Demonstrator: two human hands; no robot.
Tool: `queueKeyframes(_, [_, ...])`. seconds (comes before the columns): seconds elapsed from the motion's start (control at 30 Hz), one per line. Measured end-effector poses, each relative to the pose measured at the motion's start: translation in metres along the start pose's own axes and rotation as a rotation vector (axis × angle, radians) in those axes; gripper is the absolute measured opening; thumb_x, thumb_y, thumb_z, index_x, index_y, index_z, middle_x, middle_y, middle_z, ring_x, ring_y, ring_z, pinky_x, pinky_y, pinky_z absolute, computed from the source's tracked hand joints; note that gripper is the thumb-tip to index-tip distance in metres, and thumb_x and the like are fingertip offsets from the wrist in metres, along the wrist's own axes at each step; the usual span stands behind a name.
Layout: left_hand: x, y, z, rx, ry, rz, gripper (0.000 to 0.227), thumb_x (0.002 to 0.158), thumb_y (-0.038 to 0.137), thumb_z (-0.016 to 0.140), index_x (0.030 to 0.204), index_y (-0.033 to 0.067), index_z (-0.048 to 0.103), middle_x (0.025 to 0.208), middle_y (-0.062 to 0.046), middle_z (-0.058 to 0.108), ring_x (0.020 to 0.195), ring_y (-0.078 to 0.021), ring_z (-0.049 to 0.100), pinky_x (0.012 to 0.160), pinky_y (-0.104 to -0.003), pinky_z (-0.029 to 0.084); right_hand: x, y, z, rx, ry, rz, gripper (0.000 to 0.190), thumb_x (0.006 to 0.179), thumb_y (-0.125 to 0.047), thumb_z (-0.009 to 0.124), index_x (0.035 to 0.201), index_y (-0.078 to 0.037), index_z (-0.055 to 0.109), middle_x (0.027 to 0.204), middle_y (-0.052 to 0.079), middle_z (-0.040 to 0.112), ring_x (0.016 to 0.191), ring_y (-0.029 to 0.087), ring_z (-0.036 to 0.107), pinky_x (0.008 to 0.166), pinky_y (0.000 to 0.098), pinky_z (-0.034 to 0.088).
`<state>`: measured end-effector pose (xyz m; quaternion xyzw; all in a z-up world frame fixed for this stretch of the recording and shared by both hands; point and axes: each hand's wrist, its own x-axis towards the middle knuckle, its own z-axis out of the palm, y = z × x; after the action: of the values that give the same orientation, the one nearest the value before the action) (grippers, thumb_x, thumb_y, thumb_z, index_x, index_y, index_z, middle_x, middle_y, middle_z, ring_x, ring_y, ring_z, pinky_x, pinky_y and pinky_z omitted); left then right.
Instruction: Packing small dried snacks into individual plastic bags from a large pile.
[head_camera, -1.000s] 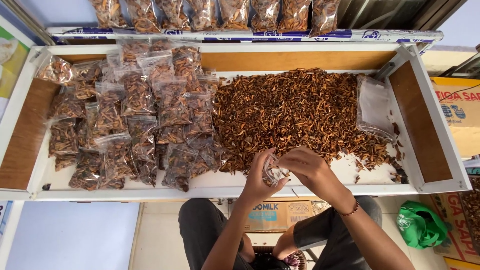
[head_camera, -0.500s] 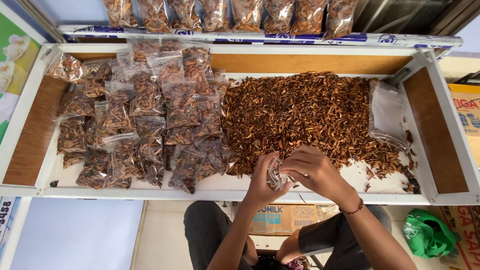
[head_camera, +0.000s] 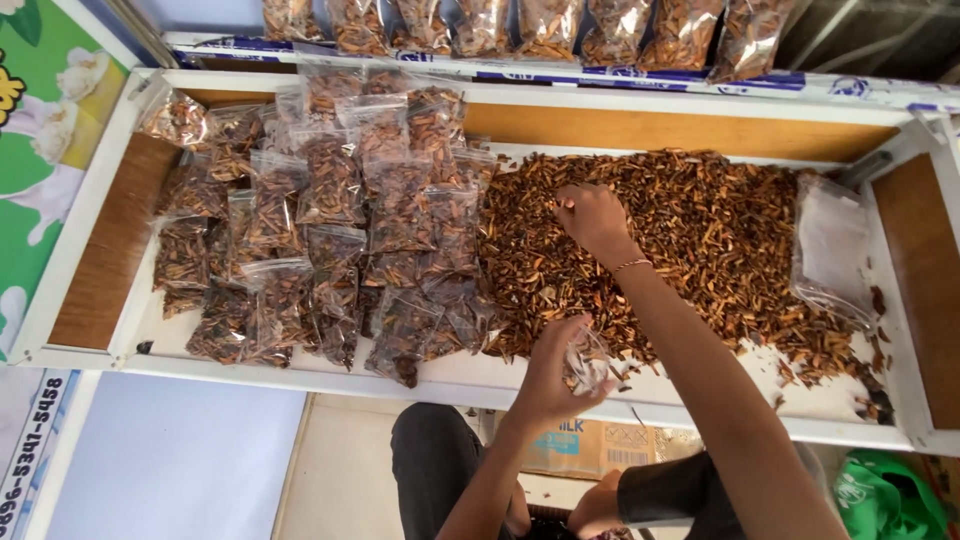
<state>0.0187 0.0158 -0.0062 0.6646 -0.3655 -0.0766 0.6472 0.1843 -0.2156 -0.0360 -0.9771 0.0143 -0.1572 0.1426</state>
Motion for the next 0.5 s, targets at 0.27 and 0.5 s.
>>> queueKeyframes(0.27, [0.002, 0.005, -0.002, 0.047, -0.038, -0.016, 0.083, 0.078, 0.034, 0.081, 0.147, 0.0041, 0.045, 0.116, -0.022, 0.054, 0.108, -0.0389, 0.057, 0.096, -0.057, 0.044, 0.032, -0.001, 0.057, -0.244, -0.142, 0.231, 0.034, 0.089, -0.037, 0.080, 0.106, -0.008, 0.077, 0.100, 0.015, 0.070, 0.101, 0.036, 0.066, 0.085, 0.0511, 0.056])
queueKeyframes(0.5, [0.001, -0.004, -0.002, 0.033, -0.023, -0.027, 0.085, 0.078, 0.038, 0.081, 0.148, 0.0071, 0.045, 0.115, -0.019, 0.054, 0.108, -0.0358, 0.057, 0.101, -0.054, 0.040, 0.026, 0.001, 0.059, -0.221, -0.138, 0.131, 0.019, 0.091, -0.016, 0.079, 0.109, -0.011, 0.076, 0.106, 0.014, 0.067, 0.104, 0.038, 0.065, 0.089, 0.0534, 0.055])
